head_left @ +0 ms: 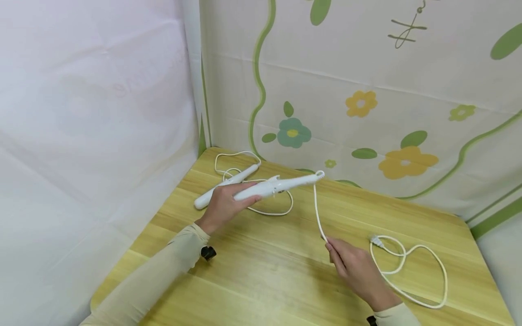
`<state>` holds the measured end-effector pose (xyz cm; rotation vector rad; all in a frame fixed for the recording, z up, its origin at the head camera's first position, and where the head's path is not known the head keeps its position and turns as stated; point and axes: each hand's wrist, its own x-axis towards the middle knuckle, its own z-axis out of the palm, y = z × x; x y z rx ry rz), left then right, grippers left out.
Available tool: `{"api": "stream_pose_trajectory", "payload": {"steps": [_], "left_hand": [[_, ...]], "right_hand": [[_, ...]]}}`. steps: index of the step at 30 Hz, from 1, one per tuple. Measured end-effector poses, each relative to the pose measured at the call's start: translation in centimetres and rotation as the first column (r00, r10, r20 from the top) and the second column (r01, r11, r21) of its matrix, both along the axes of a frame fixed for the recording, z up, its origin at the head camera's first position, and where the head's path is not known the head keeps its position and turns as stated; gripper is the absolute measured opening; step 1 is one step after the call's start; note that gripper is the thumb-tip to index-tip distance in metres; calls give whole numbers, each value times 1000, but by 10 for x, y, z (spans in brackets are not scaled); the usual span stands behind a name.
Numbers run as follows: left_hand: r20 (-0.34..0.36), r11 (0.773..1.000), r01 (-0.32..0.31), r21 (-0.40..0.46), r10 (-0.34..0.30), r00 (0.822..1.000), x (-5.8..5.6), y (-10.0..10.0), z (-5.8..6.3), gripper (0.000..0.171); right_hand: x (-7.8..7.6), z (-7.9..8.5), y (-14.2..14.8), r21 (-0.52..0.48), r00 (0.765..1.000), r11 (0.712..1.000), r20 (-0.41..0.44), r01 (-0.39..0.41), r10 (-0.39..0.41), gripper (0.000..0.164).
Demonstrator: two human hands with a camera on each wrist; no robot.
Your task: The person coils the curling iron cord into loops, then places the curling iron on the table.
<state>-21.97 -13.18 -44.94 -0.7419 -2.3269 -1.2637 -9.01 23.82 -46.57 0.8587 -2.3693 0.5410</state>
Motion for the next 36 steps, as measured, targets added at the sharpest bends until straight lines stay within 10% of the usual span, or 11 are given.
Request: {"api": "stream_pose_trajectory", "payload": {"steps": [10,17,22,28,33,36], "left_hand": [[-48,967,3,-253,-15,999,-4,-6,-11,45],[60,804,235,-546,-243,968,2,-5,-6,46],[209,734,440,-517,-390,897,5,-8,-7,43],[367,665,658,-354,-548,752,12,-9,-12,40],[506,725,683,-87,-559,657,18,-16,-8,37],[523,796,601,72,-543,657,18,-24,-4,36]], "right_hand": [[-2,9,-4,52,997,998,-69,18,-14,40],[-15,28,1,92,987,995,-156,41,-26,45],[-30,36,3,47,981,999,-194,14,-5,44],[-39,21,4,46,992,999,-124,-14,20,43],[-40,2,7,20,999,1000,-36,6,-5,36],[-39,-6,6,-7,1000,1000,-8,6,-6,37]]}}
